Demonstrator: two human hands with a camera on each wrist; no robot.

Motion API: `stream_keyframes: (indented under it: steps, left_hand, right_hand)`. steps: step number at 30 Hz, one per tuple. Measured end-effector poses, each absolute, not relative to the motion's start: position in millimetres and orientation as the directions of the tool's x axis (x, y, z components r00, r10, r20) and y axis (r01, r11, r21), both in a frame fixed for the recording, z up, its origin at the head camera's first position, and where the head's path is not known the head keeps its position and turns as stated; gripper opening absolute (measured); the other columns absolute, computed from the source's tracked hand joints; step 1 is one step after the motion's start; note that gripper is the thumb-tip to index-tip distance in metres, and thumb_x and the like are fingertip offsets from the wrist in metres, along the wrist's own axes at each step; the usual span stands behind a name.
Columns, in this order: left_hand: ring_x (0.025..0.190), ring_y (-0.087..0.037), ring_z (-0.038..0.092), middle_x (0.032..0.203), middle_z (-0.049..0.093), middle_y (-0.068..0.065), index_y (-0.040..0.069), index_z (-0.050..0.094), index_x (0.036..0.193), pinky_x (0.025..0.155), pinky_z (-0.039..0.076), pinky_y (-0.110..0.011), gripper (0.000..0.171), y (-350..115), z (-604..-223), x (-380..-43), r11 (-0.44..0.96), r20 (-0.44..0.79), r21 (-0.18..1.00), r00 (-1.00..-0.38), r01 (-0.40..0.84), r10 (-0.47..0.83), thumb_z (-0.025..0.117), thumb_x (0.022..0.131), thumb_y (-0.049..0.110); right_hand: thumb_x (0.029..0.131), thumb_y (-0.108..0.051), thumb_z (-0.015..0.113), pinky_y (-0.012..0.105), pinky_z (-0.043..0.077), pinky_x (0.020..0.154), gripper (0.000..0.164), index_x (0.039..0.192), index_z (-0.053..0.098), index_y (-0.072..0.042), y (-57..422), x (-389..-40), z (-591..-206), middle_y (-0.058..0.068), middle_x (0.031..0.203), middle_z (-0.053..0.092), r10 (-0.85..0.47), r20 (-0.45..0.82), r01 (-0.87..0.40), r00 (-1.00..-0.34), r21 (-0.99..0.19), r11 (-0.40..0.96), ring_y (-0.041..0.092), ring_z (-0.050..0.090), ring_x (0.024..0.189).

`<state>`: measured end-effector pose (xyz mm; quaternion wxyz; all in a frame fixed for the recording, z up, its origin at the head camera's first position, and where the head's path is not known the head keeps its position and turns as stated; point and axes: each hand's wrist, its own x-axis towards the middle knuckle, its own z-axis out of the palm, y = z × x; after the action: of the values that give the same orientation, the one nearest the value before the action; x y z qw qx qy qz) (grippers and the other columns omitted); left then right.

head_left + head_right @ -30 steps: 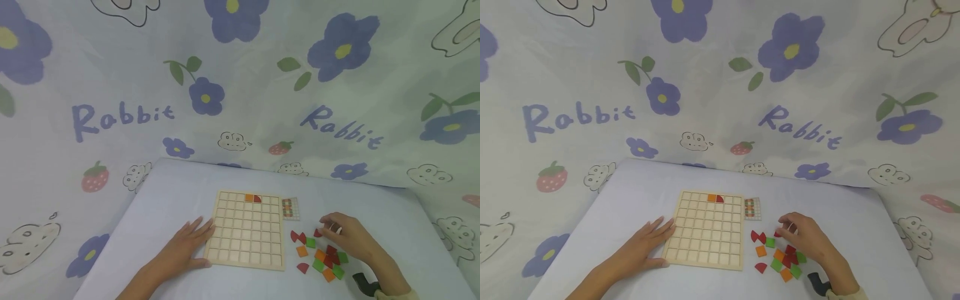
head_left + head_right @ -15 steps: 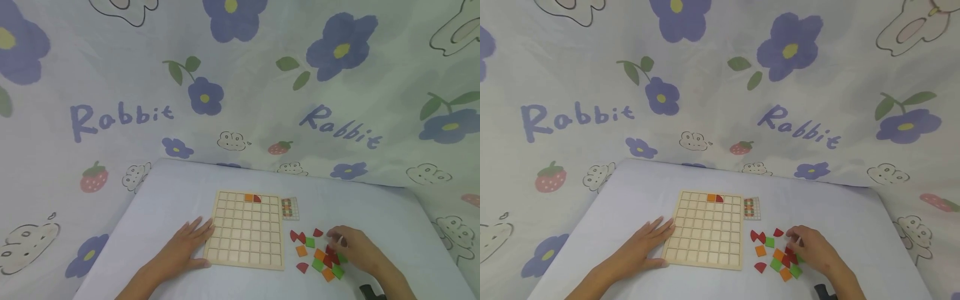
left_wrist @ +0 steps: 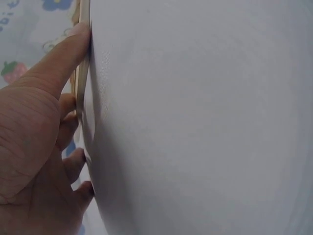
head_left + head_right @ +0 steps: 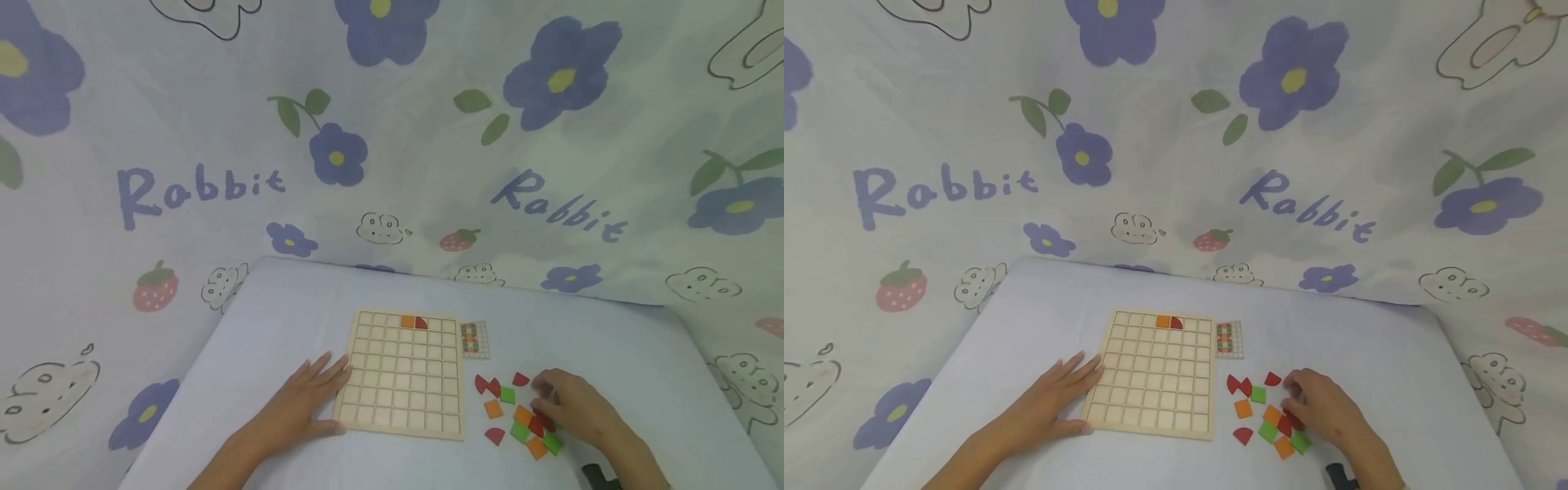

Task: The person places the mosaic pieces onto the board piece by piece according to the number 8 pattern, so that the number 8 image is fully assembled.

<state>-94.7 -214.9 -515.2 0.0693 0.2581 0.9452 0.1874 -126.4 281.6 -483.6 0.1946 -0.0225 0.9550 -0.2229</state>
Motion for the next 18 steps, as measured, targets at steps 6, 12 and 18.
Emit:
stream_keyframes:
  steps: [6, 12, 18]
  left_hand:
    - [0.159, -0.034, 0.016, 0.172, 0.024, 0.001, 0.014, 0.038, 0.162, 0.127, 0.015, -0.058, 0.097, -214.0, -516.1, -95.5, 0.8, -0.051, 0.404, -0.862, 0.444, 0.504, 0.076, 0.086, 0.059]
    - [0.158, -0.036, 0.018, 0.171, 0.026, -0.001, 0.012, 0.04, 0.162, 0.126, 0.015, -0.06, 0.095, -212.1, -512.2, -95.5, 0.792, -0.042, 0.416, -0.861, 0.447, 0.507, 0.074, 0.087, 0.06]
    - [0.158, -0.037, 0.019, 0.171, 0.026, -0.001, 0.012, 0.041, 0.161, 0.126, 0.016, -0.06, 0.095, -212.1, -512.1, -95.3, 0.792, -0.04, 0.408, -0.857, 0.455, 0.513, 0.073, 0.087, 0.061]
  right_hand:
    - [0.088, -0.018, 0.084, 0.051, 0.06, 0.091, 0.03, 0.114, 0.071, -0.009, 279.7, -125.5, -479.5, -0.004, 0.098, 0.07, -0.148, -0.383, 0.014, -0.912, -0.389, 0.921, 0.016, 0.063, 0.09]
    - [0.09, -0.011, 0.081, 0.049, 0.061, 0.088, 0.02, 0.106, 0.07, -0.013, 279.1, -125.1, -482.9, -0.004, 0.094, 0.07, -0.161, -0.392, 0.007, -0.906, -0.393, 0.919, 0.016, 0.063, 0.086]
    - [0.09, -0.019, 0.082, 0.047, 0.062, 0.087, 0.02, 0.105, 0.071, -0.012, 284.7, -124.7, -487.9, -0.004, 0.094, 0.071, -0.125, -0.402, 0.053, -0.907, -0.403, 0.914, 0.015, 0.064, 0.086]
